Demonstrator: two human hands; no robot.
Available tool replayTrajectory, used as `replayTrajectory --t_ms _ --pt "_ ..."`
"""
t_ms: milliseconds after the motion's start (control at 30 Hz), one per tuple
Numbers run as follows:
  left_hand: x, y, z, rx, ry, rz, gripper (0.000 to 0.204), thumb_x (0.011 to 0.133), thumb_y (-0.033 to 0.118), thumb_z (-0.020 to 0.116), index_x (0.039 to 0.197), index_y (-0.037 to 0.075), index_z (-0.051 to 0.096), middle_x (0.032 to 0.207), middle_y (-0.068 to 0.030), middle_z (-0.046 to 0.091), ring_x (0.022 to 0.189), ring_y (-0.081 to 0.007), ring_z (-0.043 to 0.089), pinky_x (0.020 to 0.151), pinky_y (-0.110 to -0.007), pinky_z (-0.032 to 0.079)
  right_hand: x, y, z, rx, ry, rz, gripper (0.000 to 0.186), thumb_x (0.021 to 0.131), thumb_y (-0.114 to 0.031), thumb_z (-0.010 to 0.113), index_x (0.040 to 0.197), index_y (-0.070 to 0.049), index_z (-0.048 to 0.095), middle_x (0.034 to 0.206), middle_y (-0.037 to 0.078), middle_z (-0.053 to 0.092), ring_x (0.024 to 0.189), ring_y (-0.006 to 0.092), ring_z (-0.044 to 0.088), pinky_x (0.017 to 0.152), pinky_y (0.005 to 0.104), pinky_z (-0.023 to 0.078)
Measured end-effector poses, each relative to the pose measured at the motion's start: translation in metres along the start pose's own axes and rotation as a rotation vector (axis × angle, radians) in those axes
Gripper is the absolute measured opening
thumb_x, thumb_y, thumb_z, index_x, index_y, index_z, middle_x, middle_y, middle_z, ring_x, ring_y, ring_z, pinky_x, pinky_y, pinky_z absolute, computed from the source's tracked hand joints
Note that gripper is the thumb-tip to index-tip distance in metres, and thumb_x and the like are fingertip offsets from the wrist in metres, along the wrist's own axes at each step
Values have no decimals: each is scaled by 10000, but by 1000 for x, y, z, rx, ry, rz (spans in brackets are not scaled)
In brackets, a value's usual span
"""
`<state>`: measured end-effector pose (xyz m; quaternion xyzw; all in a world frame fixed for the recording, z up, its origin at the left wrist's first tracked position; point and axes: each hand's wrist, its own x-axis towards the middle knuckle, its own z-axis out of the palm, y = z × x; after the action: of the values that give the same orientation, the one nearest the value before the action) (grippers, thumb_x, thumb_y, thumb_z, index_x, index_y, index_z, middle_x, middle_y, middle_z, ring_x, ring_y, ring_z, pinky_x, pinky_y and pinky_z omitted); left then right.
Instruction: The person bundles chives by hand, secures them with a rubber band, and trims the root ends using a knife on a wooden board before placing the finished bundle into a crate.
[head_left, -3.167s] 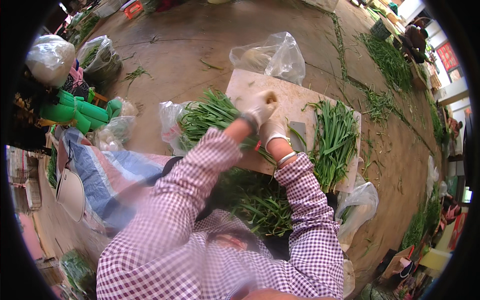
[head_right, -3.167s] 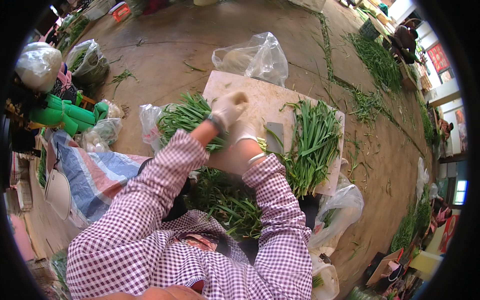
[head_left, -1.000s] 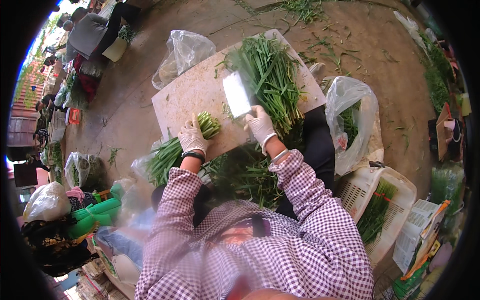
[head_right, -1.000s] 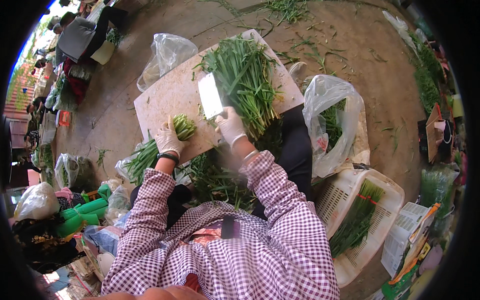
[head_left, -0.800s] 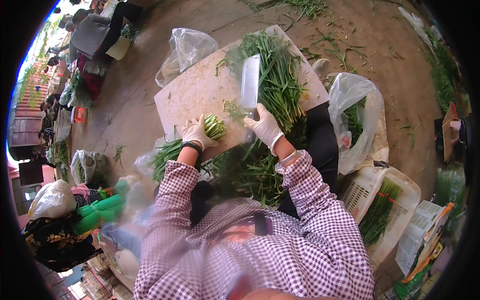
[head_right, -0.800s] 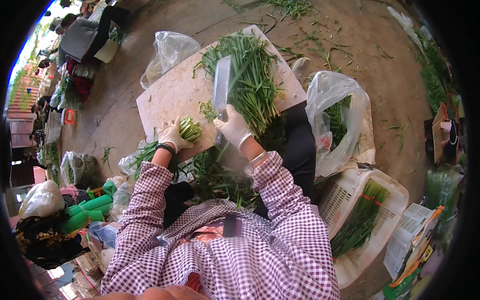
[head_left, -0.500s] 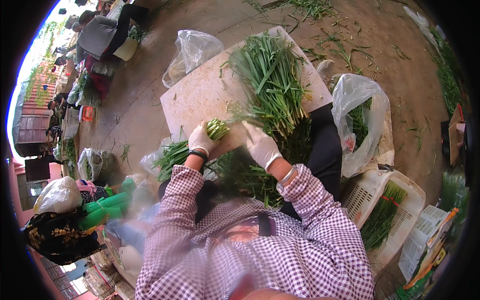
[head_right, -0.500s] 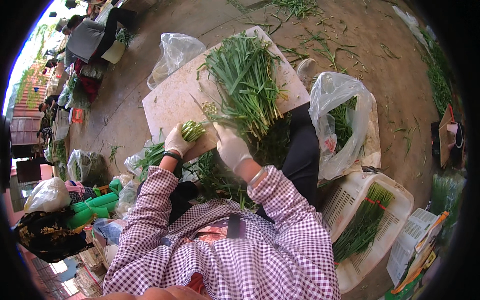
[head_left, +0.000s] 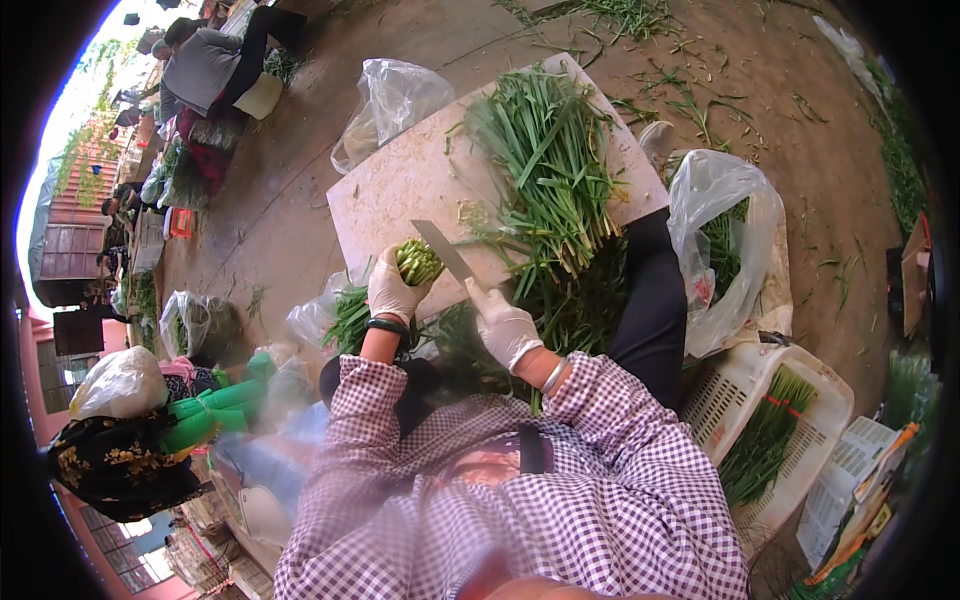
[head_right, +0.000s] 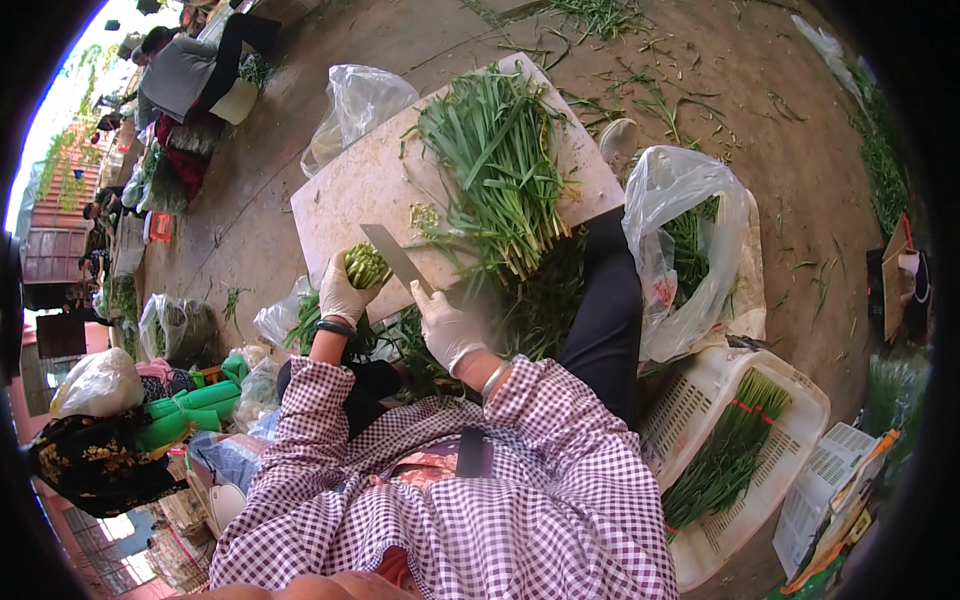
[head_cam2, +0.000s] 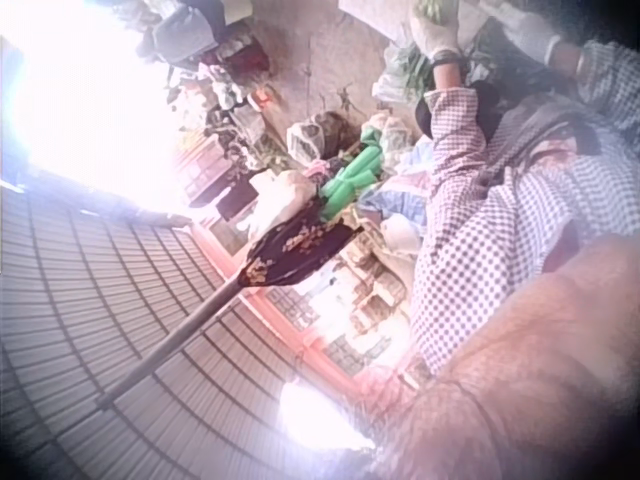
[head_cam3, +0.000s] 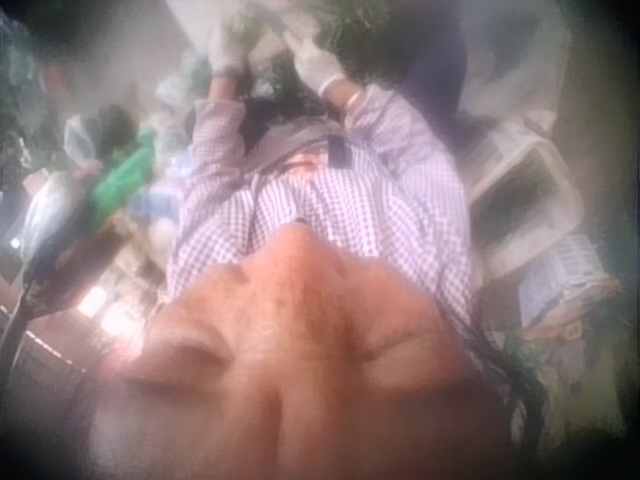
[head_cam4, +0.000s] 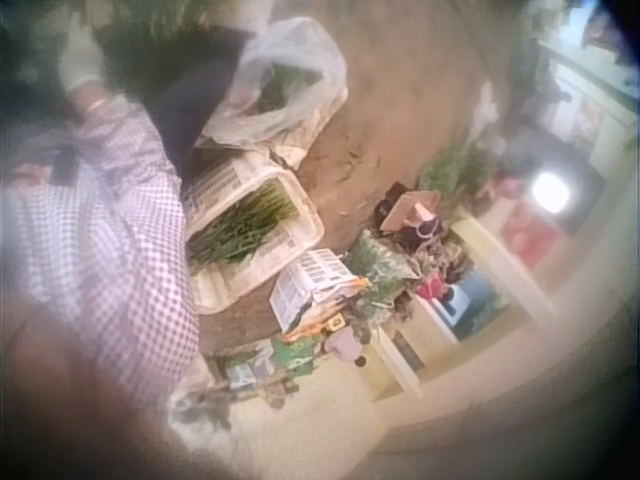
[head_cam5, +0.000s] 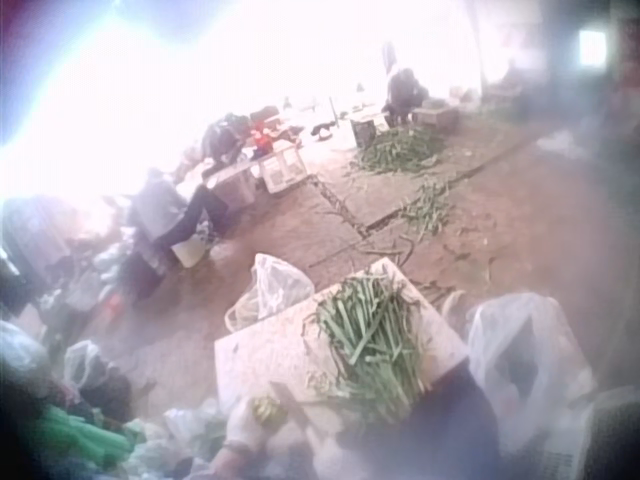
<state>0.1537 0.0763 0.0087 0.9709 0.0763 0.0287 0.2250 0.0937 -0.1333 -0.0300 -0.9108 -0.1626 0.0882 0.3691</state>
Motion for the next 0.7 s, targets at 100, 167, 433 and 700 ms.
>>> replayTrajectory --t_ms 100,167,433,700 --pt "-3 -10 4 4 32 57 660 620 170 880 1177 81 538 1026 -144 652 921 -300 652 833 -383 527 2 7 -10 131 176 17 588 910 -135 547 1479 -138 398 1087 147 587 719 318 635 656 441 521" --pt "3 -9 8 35 -5 61 682 606 215 867 1185 80 533 1029 -158 636 944 -332 630 830 -411 516 11 16 -11 217 289 19 576 894 -126 570 1453 -129 432 1192 166 589 813 352 654 712 432 537" --pt "12 28 21 456 -287 44 1124 441 474 893 1387 83 429 1206 -183 610 1181 -362 530 1008 -439 441 13 28 -21 392 165 100 541 870 -130 596 1399 -157 490 1109 184 622 963 389 617 817 443 519" --pt "19 20 39 388 -347 -34 747 630 507 809 1170 67 540 1052 -198 644 969 -359 644 833 -423 528 12 37 -7 311 114 99 385 928 -189 542 1305 -110 533 1100 196 641 853 418 639 749 496 511"
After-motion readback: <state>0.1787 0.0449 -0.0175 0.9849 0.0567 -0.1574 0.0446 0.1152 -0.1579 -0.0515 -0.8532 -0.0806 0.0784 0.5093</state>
